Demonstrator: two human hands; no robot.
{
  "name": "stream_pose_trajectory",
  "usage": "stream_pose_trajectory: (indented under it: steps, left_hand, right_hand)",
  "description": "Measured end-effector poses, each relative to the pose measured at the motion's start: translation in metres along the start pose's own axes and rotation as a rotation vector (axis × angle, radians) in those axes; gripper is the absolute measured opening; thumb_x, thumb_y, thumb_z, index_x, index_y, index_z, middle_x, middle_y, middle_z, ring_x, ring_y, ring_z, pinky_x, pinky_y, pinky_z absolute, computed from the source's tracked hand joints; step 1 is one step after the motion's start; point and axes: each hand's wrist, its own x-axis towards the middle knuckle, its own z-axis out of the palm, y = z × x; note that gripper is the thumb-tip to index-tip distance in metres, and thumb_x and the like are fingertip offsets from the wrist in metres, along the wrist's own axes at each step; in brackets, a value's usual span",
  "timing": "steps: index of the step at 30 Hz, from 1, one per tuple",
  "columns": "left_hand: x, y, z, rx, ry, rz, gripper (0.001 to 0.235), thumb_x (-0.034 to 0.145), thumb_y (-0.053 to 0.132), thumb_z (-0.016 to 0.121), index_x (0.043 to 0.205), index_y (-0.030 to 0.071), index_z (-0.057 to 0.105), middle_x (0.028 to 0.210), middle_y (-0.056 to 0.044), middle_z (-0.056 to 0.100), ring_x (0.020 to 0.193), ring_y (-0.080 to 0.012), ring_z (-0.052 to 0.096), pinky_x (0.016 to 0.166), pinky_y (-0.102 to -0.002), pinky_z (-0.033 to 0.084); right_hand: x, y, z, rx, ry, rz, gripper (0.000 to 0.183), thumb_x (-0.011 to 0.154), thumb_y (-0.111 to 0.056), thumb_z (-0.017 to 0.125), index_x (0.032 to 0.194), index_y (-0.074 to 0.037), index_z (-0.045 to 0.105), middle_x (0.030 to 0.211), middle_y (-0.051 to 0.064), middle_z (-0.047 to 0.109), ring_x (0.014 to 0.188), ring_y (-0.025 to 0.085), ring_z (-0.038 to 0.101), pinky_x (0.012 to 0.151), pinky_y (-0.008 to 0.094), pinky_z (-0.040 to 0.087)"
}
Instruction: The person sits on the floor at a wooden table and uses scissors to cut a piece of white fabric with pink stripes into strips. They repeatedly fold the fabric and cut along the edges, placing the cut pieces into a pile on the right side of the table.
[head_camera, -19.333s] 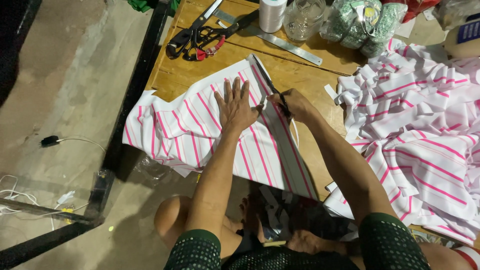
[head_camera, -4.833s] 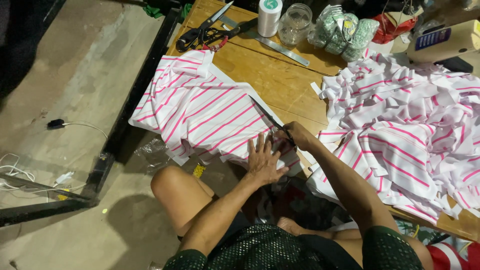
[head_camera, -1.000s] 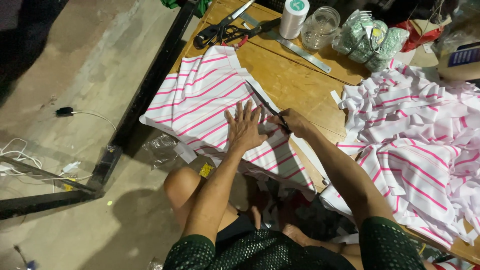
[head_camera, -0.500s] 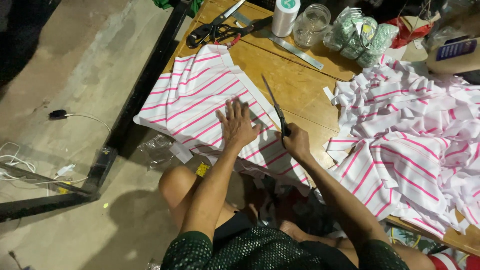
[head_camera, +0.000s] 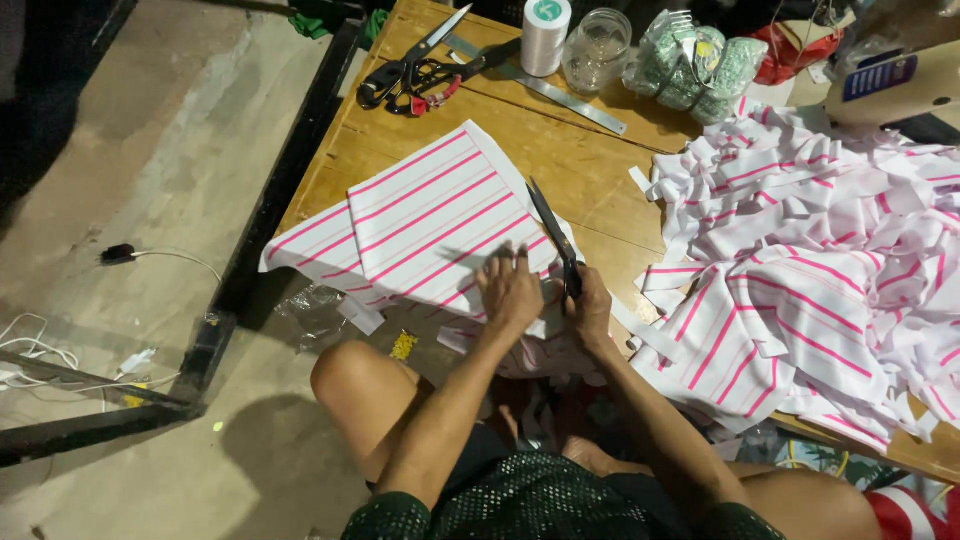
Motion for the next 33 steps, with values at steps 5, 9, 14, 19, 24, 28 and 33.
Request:
stream_pose_trajectory:
  steps: [5,9,14,19,24,28,33]
  left_hand:
    - [0.043,-0.019,-0.105,0.150,-0.291,-0.019,0.095,0.086,0.064,0.064,0.162,0.018,0.028,0.170,-0.019,0.018,0.157,-0.0419,0.006,0.118,-0.071,0.004]
    - [0.043,-0.022,-0.112,0.186,-0.294,-0.001,0.100,0.083,0.068,0.063,0.162,0.019,0.028,0.169,-0.020,0.022,0.157,-0.0431,0.008,0.117,-0.076,0.006]
    - [0.042,-0.025,-0.109,0.174,-0.327,0.001,0.099,0.086,0.072,0.058,0.163,0.019,0.024,0.169,-0.020,0.019,0.157,-0.0423,0.007,0.117,-0.074,0.003]
    - [0.045,-0.025,-0.109,0.161,-0.330,-0.015,0.099,0.086,0.071,0.059,0.163,0.020,0.024,0.170,-0.019,0.017,0.158,-0.0413,0.004,0.117,-0.074,-0.001]
    - [0.045,-0.025,-0.110,0.181,-0.341,-0.011,0.099,0.086,0.071,0.058,0.163,0.020,0.023,0.170,-0.018,0.016,0.157,-0.0414,0.003,0.117,-0.075,-0.002]
    - [0.044,-0.025,-0.111,0.169,-0.341,-0.012,0.099,0.086,0.071,0.058,0.163,0.020,0.023,0.170,-0.018,0.016,0.157,-0.0416,0.003,0.116,-0.075,-0.002]
    - [0.045,-0.025,-0.111,0.171,-0.353,-0.011,0.100,0.086,0.071,0.058,0.164,0.020,0.022,0.171,-0.018,0.015,0.158,-0.0411,0.002,0.116,-0.075,-0.003]
  right_hand:
    - [-0.004,0.005,-0.022,0.049,-0.100,0.094,0.038,0.084,-0.022,0.083,0.112,-0.013,0.060,0.083,0.013,0.060,0.080,0.038,0.066,0.068,0.044,0.053]
    - [0.022,-0.013,-0.080,0.026,-0.410,0.515,0.048,0.076,-0.056,0.087,0.101,-0.018,0.072,0.081,0.011,0.071,0.082,0.035,0.072,0.071,0.043,0.054]
    - [0.037,-0.025,-0.137,0.207,-0.714,0.772,0.045,0.072,-0.048,0.089,0.079,-0.006,0.073,0.052,0.013,0.062,0.045,0.025,0.066,0.046,0.032,0.049]
    - [0.051,-0.063,-0.160,0.240,-0.812,0.839,0.050,0.070,-0.041,0.091,0.062,0.000,0.062,0.043,0.015,0.055,0.035,0.024,0.057,0.037,0.028,0.042]
    - [0.047,-0.023,-0.143,0.282,-0.814,0.815,0.027,0.077,-0.023,0.077,0.067,0.000,0.069,0.046,0.015,0.054,0.037,0.025,0.059,0.034,0.031,0.043]
    - [0.068,-0.062,-0.139,0.303,-0.828,0.842,0.043,0.072,-0.033,0.085,0.067,0.004,0.063,0.047,0.015,0.050,0.039,0.025,0.054,0.038,0.029,0.038]
    - [0.091,-0.085,-0.124,0.418,-0.802,0.873,0.044,0.070,-0.033,0.089,0.072,0.003,0.063,0.050,0.011,0.048,0.041,0.020,0.053,0.038,0.025,0.040]
